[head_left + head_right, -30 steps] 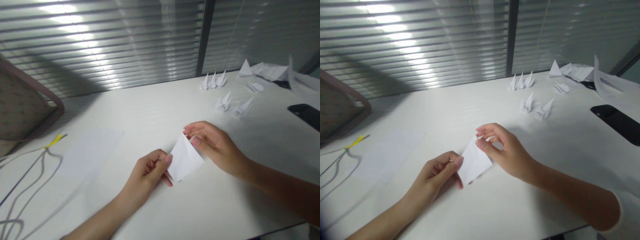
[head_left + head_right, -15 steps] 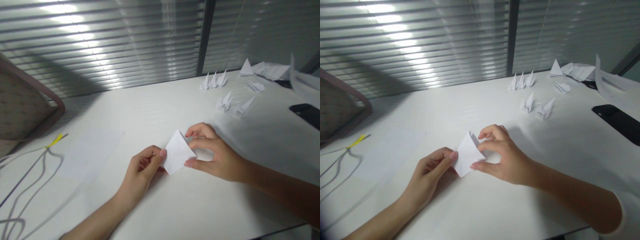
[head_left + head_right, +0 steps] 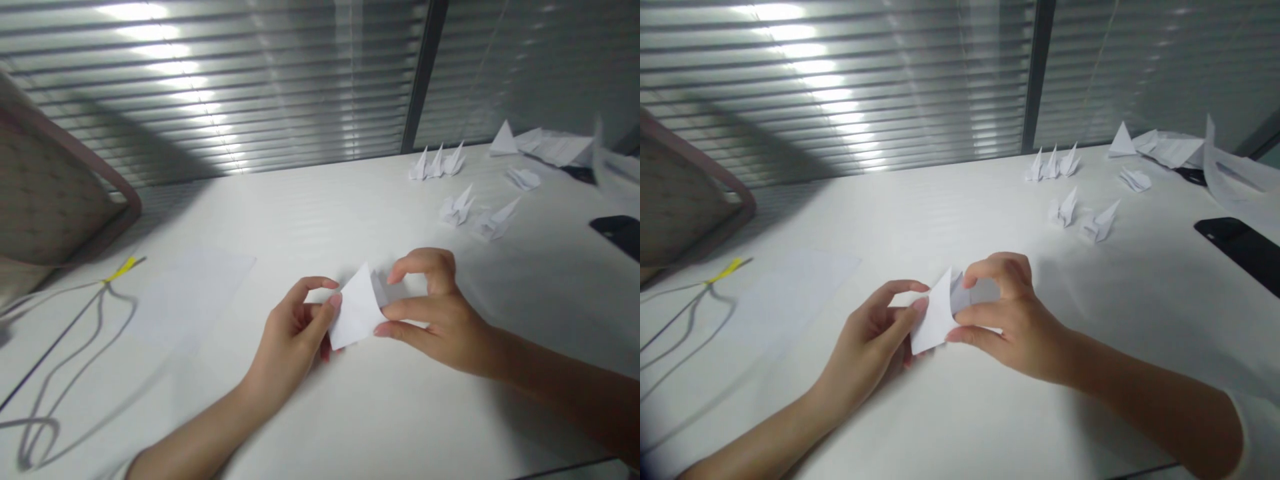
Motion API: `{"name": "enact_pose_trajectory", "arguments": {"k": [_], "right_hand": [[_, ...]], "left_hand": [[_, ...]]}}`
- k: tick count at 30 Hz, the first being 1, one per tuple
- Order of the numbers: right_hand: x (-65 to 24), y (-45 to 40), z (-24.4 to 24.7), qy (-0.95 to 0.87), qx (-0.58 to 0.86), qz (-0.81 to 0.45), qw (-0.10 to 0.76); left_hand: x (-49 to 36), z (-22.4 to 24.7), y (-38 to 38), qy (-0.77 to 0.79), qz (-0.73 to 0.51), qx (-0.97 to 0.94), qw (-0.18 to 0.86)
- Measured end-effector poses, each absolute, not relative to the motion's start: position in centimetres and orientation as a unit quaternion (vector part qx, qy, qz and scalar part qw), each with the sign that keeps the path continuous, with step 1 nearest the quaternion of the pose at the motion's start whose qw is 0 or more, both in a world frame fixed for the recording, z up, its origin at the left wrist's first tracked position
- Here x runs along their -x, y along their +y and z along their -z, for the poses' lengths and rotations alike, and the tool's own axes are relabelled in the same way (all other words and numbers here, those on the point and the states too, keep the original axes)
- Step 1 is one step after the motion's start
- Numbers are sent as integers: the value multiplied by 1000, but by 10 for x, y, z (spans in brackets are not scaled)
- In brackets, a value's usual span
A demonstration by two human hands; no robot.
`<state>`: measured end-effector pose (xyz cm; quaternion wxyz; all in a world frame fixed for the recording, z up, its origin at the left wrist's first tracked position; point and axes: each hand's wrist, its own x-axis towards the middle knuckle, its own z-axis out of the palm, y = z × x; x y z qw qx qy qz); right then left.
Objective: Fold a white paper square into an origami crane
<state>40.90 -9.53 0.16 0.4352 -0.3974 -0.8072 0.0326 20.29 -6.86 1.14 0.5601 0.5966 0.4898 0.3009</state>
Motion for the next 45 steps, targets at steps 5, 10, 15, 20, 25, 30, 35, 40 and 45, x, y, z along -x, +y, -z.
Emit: {"name": "enact_pose_trajectory", "arguments": {"k": [5, 10, 15, 20, 25, 30, 35, 40, 45], "right_hand": [[-407, -91, 2, -842, 325, -141, 407], [-401, -91, 5, -793, 358, -275, 410], [-401, -94, 2, -698, 452, -392, 393], [-402, -93, 1, -654, 443, -465, 399], [-397, -93, 1, -583, 420, -557, 416], [-396, -93, 4, -539, 410, -615, 403], [-396, -91, 9, -506, 413, -634, 414], [-391, -91, 12, -474, 413, -640, 442], [-386, -95, 10, -499, 460, -574, 459]], "left_hand": [[-204, -7, -70, 485, -294, -611, 552], [-202, -3, -70, 448, -317, -618, 563], [-201, -4, -69, 343, -284, -630, 636], [-203, -3, -69, 350, -289, -633, 627], [-202, 1, -68, 363, -301, -634, 614], [-202, 2, -69, 378, -342, -648, 566], [-199, 4, -69, 334, -383, -669, 543], [-197, 3, -71, 322, -366, -716, 499], [-202, 0, -76, 325, -353, -733, 482]]}}
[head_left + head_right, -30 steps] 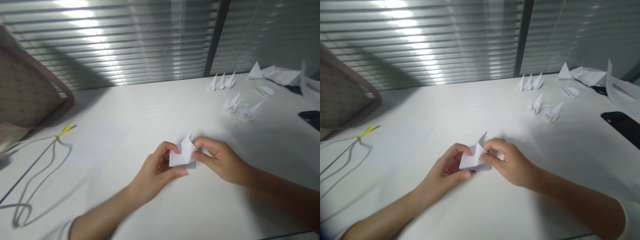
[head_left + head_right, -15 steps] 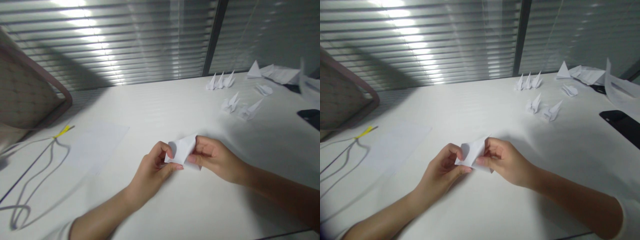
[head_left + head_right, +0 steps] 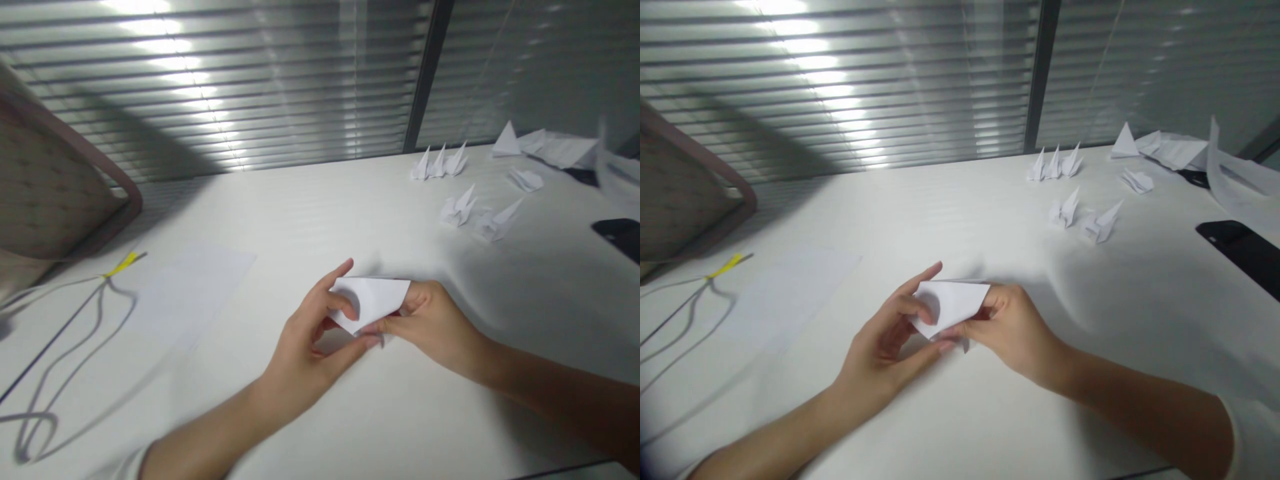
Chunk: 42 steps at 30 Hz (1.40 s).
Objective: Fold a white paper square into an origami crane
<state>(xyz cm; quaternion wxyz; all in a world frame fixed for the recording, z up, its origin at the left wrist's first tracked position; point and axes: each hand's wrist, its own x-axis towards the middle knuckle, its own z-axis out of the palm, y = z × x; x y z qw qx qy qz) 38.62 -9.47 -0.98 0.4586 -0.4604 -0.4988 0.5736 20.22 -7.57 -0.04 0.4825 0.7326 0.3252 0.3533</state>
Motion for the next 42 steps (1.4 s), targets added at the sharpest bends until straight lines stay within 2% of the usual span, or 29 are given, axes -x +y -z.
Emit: {"name": "enact_pose_trajectory", "arguments": {"k": [6, 10, 14, 18, 20, 23, 29, 32, 37, 39, 42], "right_hand": [[-392, -96, 0, -587, 424, -534, 436], [-394, -96, 2, -609, 439, -468, 466], [-394, -95, 9, -641, 458, -344, 511], [-402, -92, 7, -676, 464, -118, 561], [-407, -90, 4, -744, 435, -25, 506], [-413, -87, 1, -829, 359, 1, 429], [-413, -85, 6, -850, 311, 6, 426], [-414, -87, 7, -855, 298, 15, 423], [-413, -91, 6, -847, 303, -11, 436], [-410, -92, 6, -838, 313, -29, 446], [-405, -92, 4, -820, 327, -62, 465]], "left_hand": [[-199, 0, -75, 345, -375, -741, 438], [-199, -1, -75, 356, -351, -742, 446], [-204, -2, -76, 363, -347, -716, 485], [-205, -3, -75, 373, -346, -683, 523], [-204, -4, -74, 369, -343, -681, 531], [-202, -5, -74, 368, -332, -690, 527], [-200, -3, -76, 380, -300, -708, 514], [-200, -2, -75, 380, -318, -747, 443], [-198, -4, -73, 301, -400, -844, 194], [-197, -5, -73, 264, -409, -861, 148], [-196, -7, -75, 254, -414, -863, 137]]}}
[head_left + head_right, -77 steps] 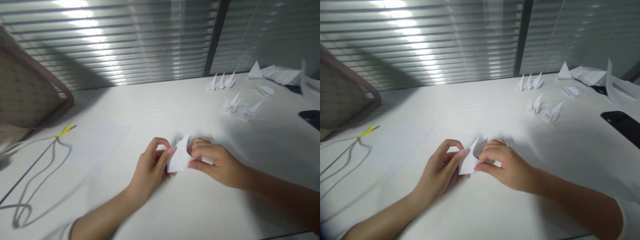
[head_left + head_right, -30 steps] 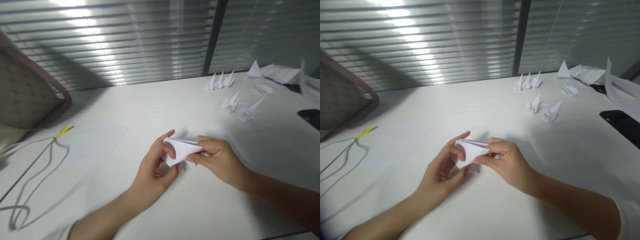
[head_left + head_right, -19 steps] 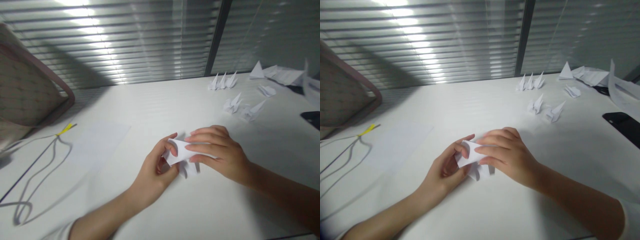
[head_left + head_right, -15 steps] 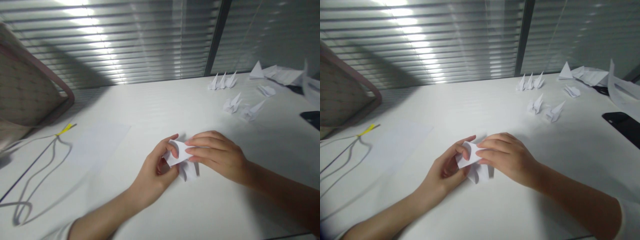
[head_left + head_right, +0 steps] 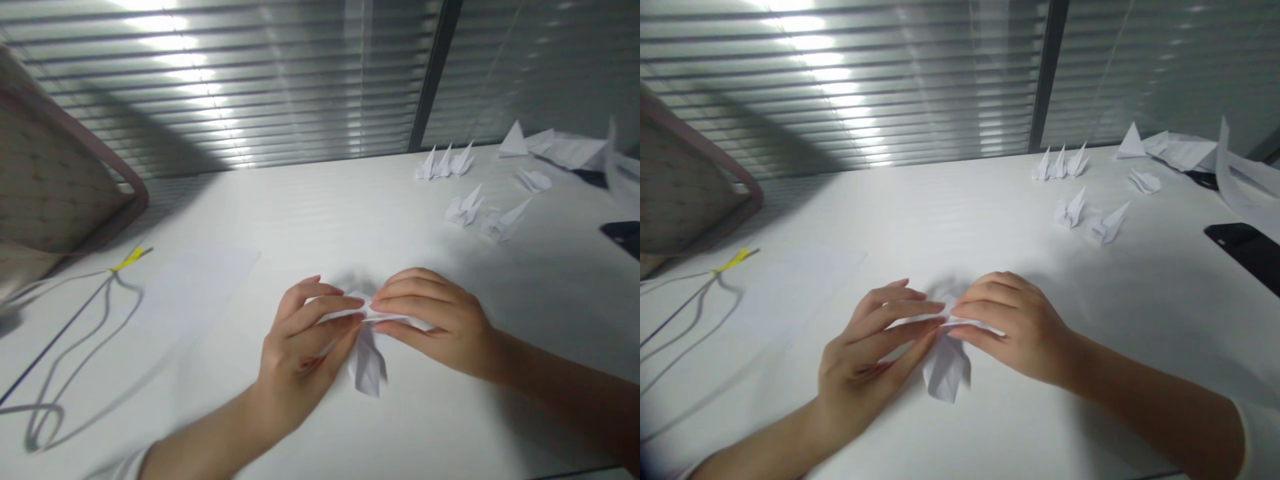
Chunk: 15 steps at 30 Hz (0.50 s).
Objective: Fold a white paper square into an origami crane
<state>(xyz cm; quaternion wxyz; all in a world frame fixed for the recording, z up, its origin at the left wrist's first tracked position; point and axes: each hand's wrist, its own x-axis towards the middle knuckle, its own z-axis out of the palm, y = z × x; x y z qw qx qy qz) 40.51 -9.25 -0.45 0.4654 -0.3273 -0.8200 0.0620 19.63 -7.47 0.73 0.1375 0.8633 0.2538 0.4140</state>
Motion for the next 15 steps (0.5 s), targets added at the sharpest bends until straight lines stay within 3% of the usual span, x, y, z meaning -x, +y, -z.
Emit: {"name": "enact_pose_trajectory", "arguments": {"k": [15], "right_hand": [[-408, -87, 4, -777, 347, -167, 498]], "left_hand": [[-197, -8, -73, 323, -420, -821, 212]]}}
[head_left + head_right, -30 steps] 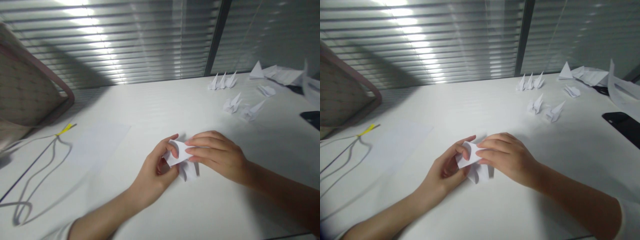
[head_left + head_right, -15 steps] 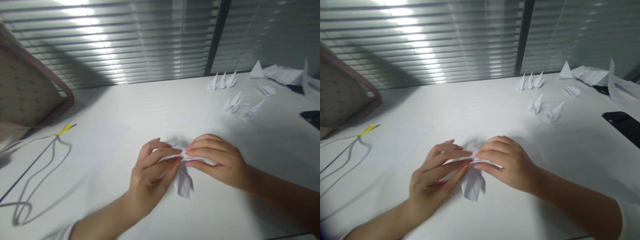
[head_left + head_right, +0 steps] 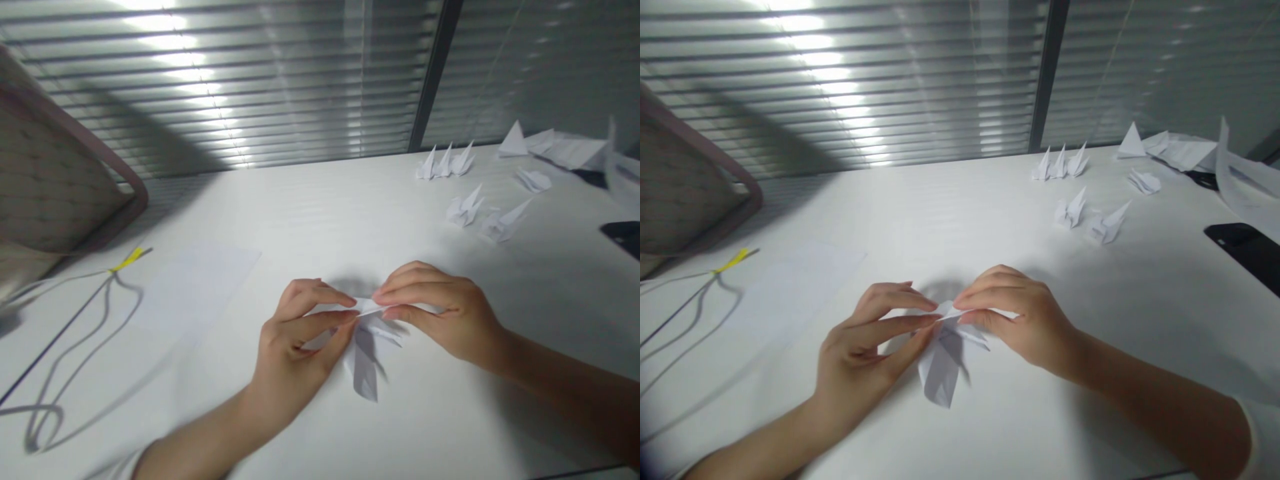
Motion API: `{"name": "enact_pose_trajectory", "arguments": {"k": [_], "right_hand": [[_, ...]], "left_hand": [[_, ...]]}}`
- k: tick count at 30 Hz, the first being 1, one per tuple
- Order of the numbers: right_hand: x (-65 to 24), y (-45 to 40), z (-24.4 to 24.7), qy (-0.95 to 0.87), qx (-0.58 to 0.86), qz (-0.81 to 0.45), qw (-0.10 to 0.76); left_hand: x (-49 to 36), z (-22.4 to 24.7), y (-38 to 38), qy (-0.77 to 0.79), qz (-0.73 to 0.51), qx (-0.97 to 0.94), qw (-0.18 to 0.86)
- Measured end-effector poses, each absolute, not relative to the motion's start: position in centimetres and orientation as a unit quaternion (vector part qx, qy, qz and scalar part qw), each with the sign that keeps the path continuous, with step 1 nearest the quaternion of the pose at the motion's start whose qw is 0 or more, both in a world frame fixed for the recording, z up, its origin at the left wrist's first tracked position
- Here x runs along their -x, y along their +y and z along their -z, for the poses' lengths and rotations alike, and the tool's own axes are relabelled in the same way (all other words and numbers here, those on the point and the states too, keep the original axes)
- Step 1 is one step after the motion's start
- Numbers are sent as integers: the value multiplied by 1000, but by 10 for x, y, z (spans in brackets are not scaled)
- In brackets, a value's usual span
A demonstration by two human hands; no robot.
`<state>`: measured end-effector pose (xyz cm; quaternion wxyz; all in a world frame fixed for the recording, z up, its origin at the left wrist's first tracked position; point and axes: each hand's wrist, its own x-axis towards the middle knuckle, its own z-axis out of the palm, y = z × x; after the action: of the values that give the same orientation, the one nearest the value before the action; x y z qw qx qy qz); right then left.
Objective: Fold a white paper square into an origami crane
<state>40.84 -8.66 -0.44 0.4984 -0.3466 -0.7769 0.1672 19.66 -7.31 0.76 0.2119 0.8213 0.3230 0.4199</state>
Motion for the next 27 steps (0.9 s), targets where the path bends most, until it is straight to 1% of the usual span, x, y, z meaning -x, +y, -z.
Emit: {"name": "enact_pose_trajectory", "arguments": {"k": [4, 10, 18, 22, 27], "right_hand": [[-412, -85, 1, -784, 358, -169, 477], [-411, -86, 1, -777, 360, -169, 489], [-406, -91, -1, -745, 397, -215, 491], [-404, -94, -3, -742, 414, -212, 483], [-400, -93, -2, -741, 399, -254, 476]], "left_hand": [[-196, -7, -71, 346, -413, -807, 241], [-196, -8, -72, 357, -406, -799, 264], [-199, -11, -75, 379, -392, -787, 288], [-202, -10, -76, 376, -392, -777, 318], [-204, -10, -79, 385, -393, -751, 365]]}}
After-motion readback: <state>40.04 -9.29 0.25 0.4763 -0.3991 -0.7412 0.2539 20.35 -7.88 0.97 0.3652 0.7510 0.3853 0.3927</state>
